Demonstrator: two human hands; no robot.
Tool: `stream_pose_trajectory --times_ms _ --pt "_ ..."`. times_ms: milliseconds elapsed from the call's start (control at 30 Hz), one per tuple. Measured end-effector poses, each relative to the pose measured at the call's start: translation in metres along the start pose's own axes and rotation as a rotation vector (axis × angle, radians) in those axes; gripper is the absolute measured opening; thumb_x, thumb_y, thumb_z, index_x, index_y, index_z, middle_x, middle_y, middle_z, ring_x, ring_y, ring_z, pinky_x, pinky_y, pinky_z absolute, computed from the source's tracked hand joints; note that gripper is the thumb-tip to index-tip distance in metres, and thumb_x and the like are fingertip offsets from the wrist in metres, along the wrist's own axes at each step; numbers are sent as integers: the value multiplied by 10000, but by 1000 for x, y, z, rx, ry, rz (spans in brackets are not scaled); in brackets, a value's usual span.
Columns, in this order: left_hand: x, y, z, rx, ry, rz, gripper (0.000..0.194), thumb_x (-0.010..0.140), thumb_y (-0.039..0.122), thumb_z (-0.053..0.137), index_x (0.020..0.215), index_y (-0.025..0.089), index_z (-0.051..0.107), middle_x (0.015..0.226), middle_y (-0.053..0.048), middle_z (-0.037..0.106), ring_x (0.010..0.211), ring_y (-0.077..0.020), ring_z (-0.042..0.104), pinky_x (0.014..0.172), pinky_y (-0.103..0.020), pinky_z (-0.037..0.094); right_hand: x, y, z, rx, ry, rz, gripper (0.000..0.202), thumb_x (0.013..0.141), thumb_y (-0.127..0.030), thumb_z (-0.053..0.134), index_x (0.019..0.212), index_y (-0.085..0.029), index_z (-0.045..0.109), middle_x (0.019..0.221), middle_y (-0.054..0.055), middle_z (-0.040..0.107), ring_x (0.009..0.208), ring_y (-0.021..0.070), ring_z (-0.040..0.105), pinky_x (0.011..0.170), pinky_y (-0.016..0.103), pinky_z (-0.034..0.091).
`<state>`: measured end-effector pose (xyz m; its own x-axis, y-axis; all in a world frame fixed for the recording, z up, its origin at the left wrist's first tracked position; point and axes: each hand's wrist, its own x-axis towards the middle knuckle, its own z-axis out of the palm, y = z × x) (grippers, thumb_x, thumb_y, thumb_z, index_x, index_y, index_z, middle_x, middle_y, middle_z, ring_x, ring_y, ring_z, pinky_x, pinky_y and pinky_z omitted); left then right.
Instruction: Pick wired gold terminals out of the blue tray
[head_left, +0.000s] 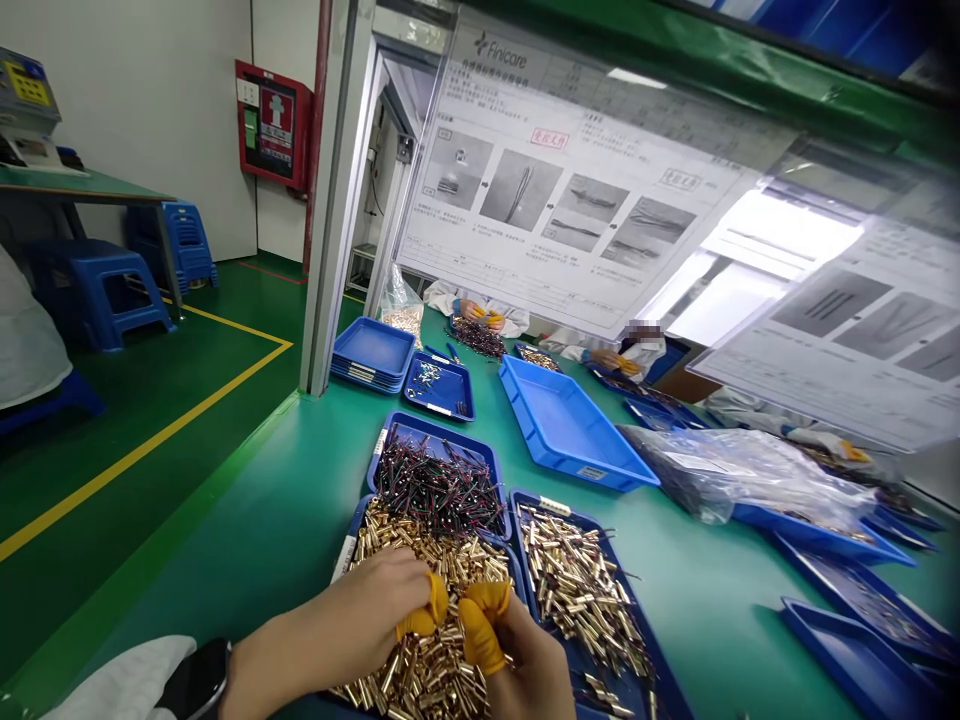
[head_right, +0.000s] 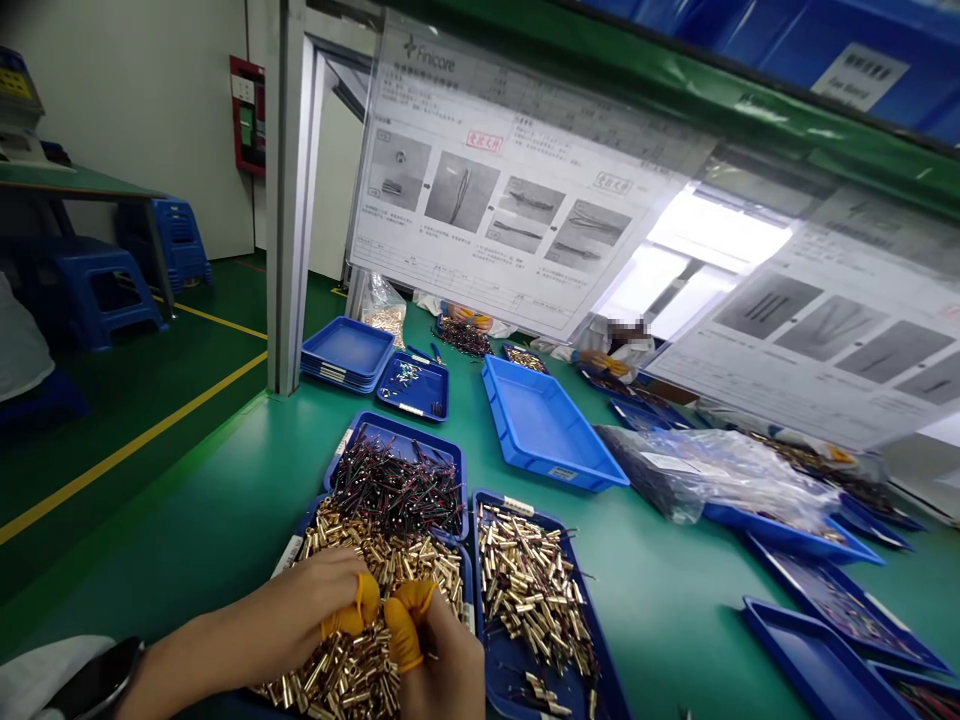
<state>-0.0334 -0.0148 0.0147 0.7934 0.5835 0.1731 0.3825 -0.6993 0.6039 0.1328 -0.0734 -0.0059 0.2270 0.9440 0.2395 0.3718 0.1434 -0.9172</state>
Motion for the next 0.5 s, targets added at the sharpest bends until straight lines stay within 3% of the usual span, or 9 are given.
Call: stream_pose_trajectory --times_ms 100,200,500 --pt "1 1 1 -223 142 -130 306 744 -57 386 803 200 543 839 -14 599 798 -183 552 683 -239 414 0 -5 0 -70 -16 -53 214 783 -368 574 685 -185 628 576 -11 570 530 149 519 518 204 405" --pt "2 1 4 -386 237 -168 310 795 -20 400 896 213 578 914 -8 620 869 -175 562 744 -232 411 0 -10 -2 -108 -49 -83 141 777 -296 580 752 -188 668 606 6 629 541 159 558 523 199 415" --pt "1 0 3 -415 255 -93 255 811 4 429 891 189 586 932 -40 595 896 -177 546 799 -261 423 2 -19 -1 -114 -68 -62 146 749 -273 589 632 -189 615 510 -25 535 488 142 507 472 196 373"
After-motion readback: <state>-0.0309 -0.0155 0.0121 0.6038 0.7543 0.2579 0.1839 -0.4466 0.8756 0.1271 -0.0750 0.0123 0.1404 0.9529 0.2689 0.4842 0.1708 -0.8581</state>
